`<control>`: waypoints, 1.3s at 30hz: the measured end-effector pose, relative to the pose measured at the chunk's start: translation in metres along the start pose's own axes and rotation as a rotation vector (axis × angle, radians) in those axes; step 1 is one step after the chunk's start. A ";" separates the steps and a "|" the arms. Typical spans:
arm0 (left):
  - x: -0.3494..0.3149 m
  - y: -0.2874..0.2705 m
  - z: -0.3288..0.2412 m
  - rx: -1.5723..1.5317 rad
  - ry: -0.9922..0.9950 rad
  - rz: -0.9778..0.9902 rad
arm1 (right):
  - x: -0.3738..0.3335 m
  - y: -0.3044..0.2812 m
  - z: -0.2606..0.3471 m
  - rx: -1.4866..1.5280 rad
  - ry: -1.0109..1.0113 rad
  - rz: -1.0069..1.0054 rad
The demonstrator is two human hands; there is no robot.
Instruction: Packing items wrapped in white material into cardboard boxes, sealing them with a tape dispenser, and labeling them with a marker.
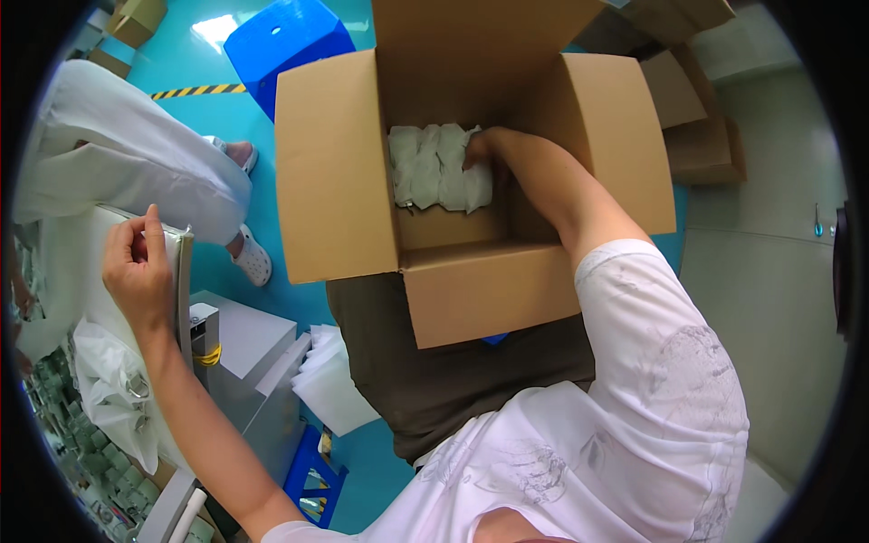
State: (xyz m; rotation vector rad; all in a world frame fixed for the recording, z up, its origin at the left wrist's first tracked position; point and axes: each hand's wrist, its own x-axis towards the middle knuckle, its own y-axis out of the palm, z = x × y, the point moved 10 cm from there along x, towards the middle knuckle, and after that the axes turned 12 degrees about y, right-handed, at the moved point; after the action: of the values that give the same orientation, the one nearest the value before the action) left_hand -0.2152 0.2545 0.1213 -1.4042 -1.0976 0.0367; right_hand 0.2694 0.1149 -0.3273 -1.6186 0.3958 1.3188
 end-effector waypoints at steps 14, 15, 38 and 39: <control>-0.034 -0.042 -0.058 0.207 0.195 -0.180 | -0.431 0.020 0.016 -0.372 -0.718 -0.638; -0.043 -0.043 -0.077 0.207 0.199 -0.185 | -0.455 0.026 -0.007 -0.254 -0.853 -0.778; -0.109 -0.148 0.027 0.840 -0.642 0.018 | -0.446 0.060 -0.060 0.089 -0.822 -1.187; -0.107 -0.138 0.051 0.822 -0.655 0.104 | -0.441 0.058 -0.060 0.094 -0.805 -1.175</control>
State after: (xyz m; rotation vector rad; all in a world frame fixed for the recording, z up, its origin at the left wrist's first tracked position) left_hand -0.3828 0.1941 0.1570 -0.6904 -1.3121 0.9703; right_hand 0.1016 -0.0997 0.0295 -0.8079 -0.8571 0.8446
